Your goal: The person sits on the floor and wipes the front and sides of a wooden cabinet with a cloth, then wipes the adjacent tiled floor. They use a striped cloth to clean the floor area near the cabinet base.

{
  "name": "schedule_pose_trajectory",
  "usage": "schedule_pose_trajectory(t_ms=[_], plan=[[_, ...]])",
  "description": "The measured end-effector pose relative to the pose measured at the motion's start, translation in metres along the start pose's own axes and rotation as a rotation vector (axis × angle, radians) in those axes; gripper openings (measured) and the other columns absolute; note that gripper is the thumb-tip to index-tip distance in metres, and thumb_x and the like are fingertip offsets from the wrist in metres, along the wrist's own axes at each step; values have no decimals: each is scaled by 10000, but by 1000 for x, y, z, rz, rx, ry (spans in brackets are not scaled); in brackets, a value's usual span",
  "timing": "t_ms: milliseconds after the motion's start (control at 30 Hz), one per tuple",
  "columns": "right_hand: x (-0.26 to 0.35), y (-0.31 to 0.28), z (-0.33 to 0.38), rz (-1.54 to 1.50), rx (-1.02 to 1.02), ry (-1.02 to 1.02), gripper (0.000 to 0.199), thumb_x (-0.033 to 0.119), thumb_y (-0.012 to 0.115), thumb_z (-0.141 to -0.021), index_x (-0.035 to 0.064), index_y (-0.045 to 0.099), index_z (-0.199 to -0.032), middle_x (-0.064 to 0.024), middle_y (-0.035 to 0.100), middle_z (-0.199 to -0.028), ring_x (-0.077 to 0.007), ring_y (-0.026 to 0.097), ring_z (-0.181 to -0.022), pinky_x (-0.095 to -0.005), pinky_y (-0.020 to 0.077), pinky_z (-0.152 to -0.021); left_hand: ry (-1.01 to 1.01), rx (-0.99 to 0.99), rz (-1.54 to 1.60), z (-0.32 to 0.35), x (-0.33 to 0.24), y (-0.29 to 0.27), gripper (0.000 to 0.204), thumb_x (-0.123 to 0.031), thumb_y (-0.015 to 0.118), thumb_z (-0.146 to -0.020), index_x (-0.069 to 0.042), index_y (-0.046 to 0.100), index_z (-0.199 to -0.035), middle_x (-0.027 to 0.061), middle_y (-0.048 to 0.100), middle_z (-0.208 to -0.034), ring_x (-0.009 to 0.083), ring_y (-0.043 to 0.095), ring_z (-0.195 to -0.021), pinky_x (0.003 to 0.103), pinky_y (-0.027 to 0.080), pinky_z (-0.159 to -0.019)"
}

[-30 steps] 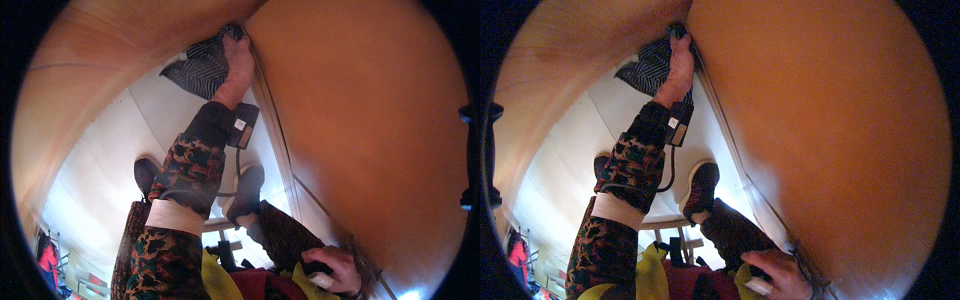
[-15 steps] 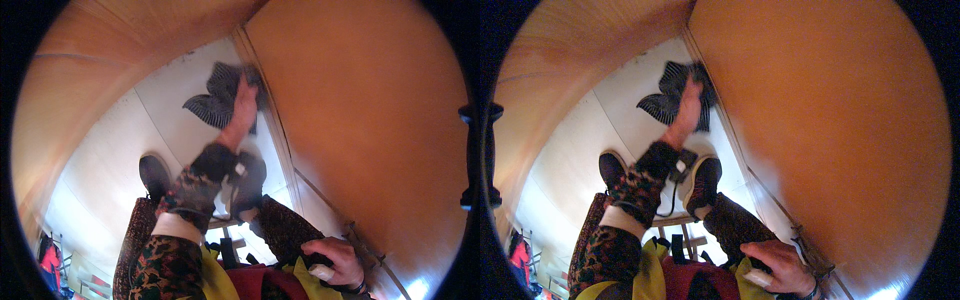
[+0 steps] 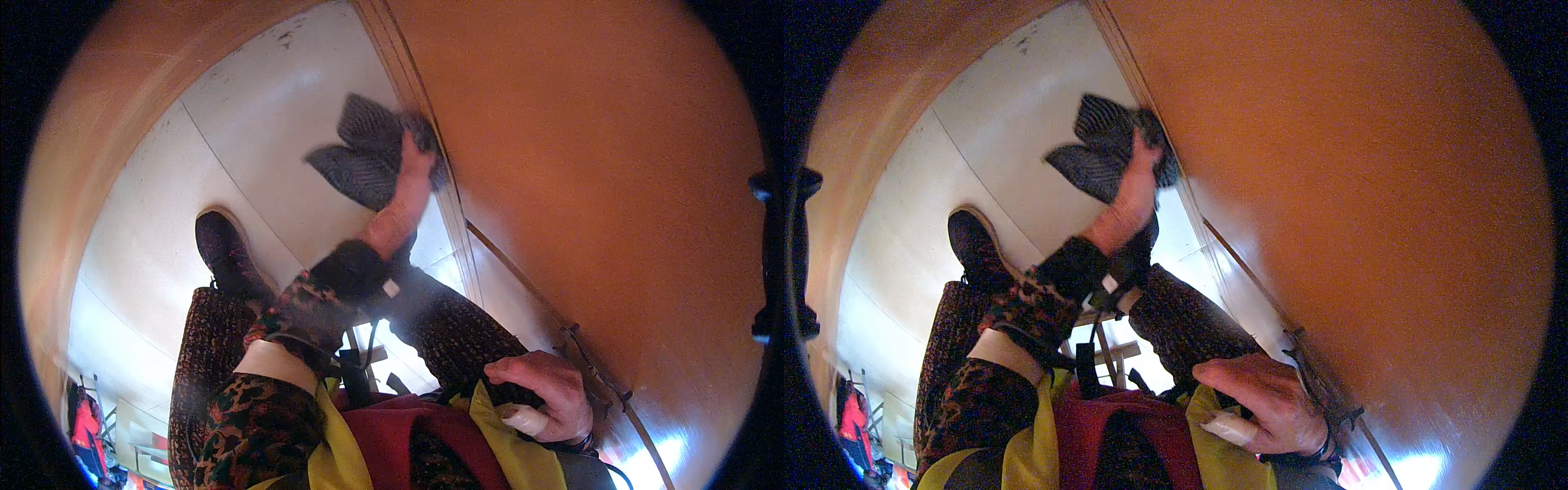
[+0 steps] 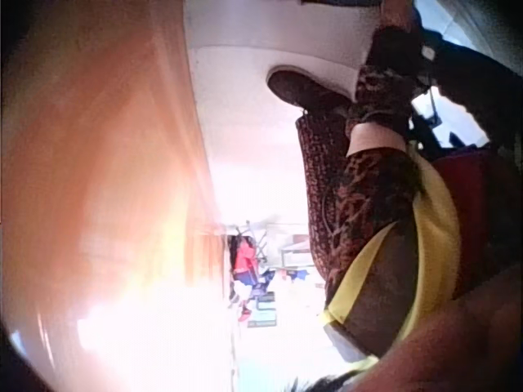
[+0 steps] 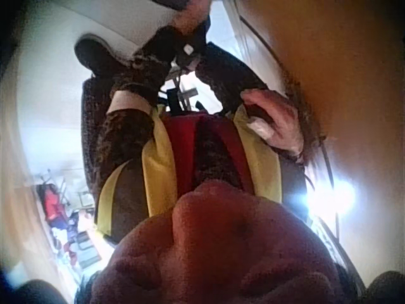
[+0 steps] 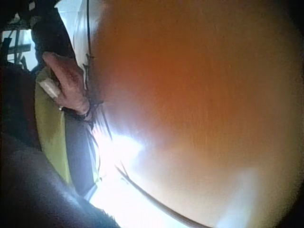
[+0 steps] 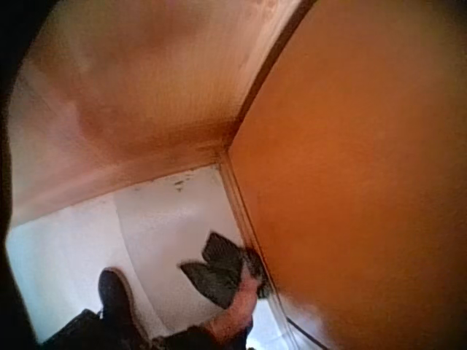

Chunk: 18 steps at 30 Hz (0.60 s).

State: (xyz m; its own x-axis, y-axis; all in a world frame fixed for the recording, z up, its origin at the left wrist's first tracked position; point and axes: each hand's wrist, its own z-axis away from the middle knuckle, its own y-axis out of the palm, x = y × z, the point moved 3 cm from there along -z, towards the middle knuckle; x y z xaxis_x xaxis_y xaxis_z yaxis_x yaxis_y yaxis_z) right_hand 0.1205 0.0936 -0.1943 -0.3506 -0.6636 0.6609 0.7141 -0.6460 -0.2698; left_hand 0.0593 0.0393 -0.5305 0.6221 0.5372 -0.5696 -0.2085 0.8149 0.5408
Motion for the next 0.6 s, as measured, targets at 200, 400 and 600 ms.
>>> schedule_pose_trajectory(t_ms=[200, 400, 600], plan=[[4, 0, -3, 10, 9, -4, 536, 201, 780, -767, -32, 580, -1206, -173, 656, -1115, -330, 659, -988, -407, 525, -862, -226, -36, 410, 5, -9, 6, 486, -279, 413, -989, -12, 428, -1394, 109, 528, -1360, 234, 513, -1217, 358, 357, -1083], [0, 3, -3, 5, -28, 38, 501, 275, 741, -797, -35, 607, -1168, -179, 672, -1062, -325, 671, -954, -400, 526, -840, 45, 86, 288, -75, -51, -26, 497, -349, 404, -1006, -55, 420, -1407, 112, 558, -1266, 218, 514, -1149, 352, 362, -1038], [-1, 9, -2, -21, -136, 77, 512, 419, 665, -862, -37, 649, -1093, -155, 705, -978, -289, 682, -906, -378, 523, -819, -30, -58, 87, 6, 20, -9, 515, -161, 418, -980, -20, 334, -1467, 91, 535, -1323, 210, 504, -1186, 333, 354, -1067]])
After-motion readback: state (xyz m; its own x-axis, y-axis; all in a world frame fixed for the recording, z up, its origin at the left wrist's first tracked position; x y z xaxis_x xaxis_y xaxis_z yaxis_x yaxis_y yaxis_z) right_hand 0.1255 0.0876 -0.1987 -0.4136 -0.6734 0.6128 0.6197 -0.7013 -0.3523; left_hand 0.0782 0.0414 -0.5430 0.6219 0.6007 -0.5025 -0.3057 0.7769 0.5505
